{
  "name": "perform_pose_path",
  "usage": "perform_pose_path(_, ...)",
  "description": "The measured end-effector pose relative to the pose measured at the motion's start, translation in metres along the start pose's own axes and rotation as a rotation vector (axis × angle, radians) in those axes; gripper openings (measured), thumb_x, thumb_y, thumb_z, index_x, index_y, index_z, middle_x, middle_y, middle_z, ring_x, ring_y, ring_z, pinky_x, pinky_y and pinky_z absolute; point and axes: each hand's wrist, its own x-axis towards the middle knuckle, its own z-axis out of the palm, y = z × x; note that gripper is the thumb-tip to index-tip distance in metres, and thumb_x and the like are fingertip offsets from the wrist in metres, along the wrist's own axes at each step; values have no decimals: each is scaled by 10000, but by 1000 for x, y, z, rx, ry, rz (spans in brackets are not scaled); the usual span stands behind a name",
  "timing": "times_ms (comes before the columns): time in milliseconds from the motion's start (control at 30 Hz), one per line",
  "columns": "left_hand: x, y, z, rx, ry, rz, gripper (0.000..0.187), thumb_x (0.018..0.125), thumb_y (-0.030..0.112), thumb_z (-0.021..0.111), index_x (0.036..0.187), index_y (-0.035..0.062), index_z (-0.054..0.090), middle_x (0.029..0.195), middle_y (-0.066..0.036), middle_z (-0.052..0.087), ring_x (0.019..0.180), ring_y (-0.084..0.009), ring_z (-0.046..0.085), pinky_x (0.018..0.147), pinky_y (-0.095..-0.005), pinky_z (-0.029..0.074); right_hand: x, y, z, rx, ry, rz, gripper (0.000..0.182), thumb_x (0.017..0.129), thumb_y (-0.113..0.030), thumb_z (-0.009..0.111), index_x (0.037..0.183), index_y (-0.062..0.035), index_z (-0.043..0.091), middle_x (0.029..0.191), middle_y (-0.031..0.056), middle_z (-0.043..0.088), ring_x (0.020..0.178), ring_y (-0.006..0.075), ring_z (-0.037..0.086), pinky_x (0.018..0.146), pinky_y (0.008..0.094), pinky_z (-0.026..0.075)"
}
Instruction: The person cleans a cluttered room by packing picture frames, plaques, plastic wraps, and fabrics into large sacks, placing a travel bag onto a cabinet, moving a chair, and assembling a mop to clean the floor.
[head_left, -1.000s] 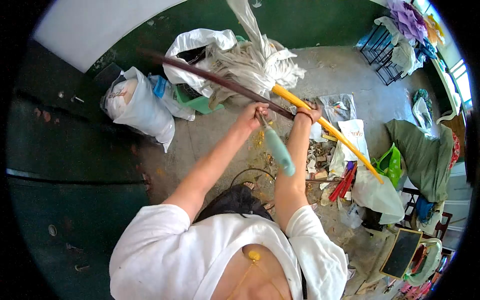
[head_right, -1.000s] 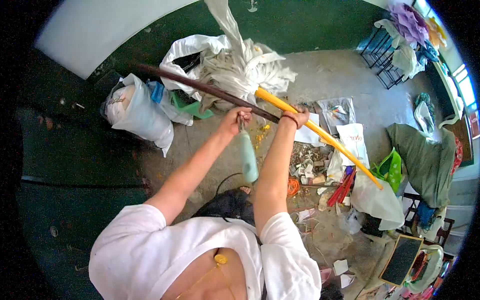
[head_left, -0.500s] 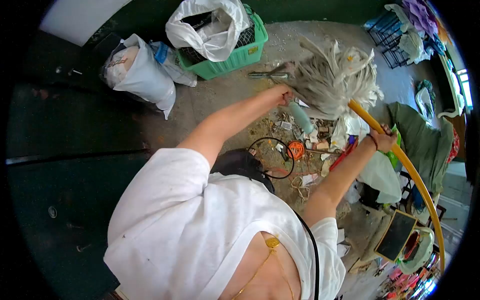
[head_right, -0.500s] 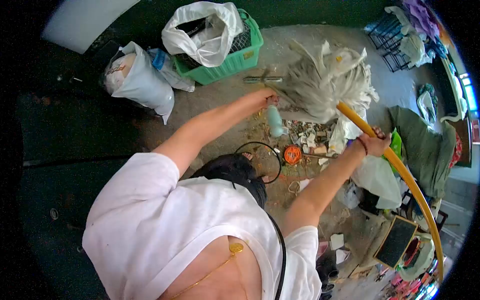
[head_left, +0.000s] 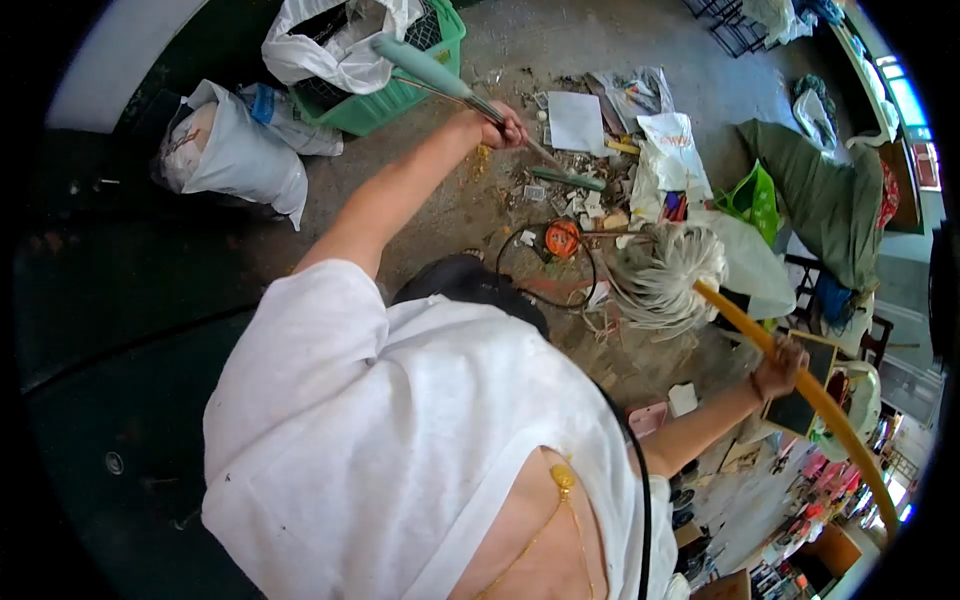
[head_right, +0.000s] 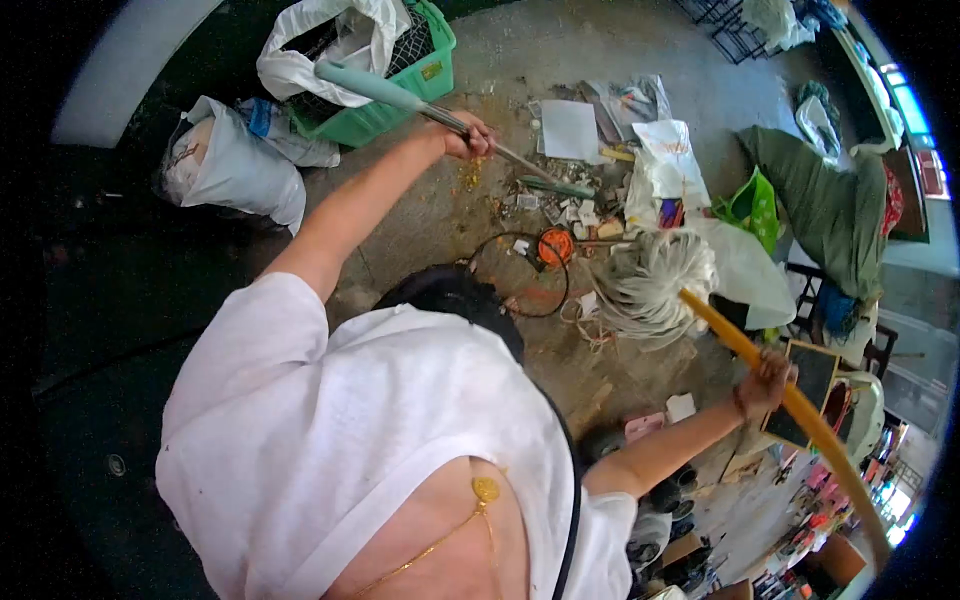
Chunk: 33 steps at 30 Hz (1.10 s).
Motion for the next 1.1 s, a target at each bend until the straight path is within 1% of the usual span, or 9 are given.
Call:
perform_pose_path(67,-7,-25,2,100,-91,18,140,783,-2,341,914,-34,378,714,-98,376,416,-50,287,342,-188,284,-2,12,-11,-930,1102,77,186,780,-195,590,684,-58,507,524,36,436,455,133,390,487,293,385)
perform_pose_path(100,-10,-31,8,186,-195,62,170,793,7,339,954,-34,378,710,-84,375,408,-42,275,344,-192,292,0,7,3,-586,1245,-3,154,764,-140,605,706,-40,503,532,46,457,434,131,390,425,290,353)
perform_pose_path(133,-9,-32,10,175,-201,82,170,793,7,339,954,-34,378,710,-84,375,408,-42,275,344,-192,292,0,11,-12,-575,1223,-3,154,764,-140,605,706,-40,503,532,46,457,434,131,390,425,290,353)
perform_pose_path(200,-6,-54,3,93,-62,290,180,785,6,357,957,-34,388,706,-72,378,384,-50,275,349,-188,292,-27,12,-20,-222,646,27,160,753,-103,608,726,5,492,548,63,475,430,135,397,405,293,339)
perform_pose_path(233,-6,-65,2,5,-89,277,176,777,-1,366,948,-31,392,682,-71,377,372,-63,284,349,-203,288,-29,26,-24,-359,839,8,184,756,-85,594,667,-3,455,536,68,460,422,129,381,405,275,340)
perform_pose_path(333,-34,-98,18,50,65,345,173,772,-7,364,939,-32,399,642,-66,372,385,-78,306,346,-222,281,-29,49,-38,-524,876,23,224,774,-104,568,615,-21,434,534,72,457,417,127,378,408,271,350)
perform_pose_path(633,-112,-105,-134,-275,116,604,151,748,-19,366,885,-44,424,517,-15,315,393,-99,304,383,-231,260,-19,130,68,-439,252,260,317,824,-181,517,554,-46,420,478,46,433,445,141,430,495,288,381)
perform_pose_path(833,-172,-112,-247,-520,249,713,164,703,7,363,808,-77,458,485,-43,315,406,-151,293,425,-277,269,-33,213,167,-18,89,440,293,817,-196,522,581,-63,408,496,20,405,453,108,382,479,276,359)
perform_pose_path(1100,-240,-81,-429,-802,393,768,198,689,66,384,770,-107,435,466,-47,287,378,-148,289,382,-258,250,-34,308,393,225,-119,538,238,799,-210,529,647,-53,437,563,45,453,512,149,421,556,303,398)
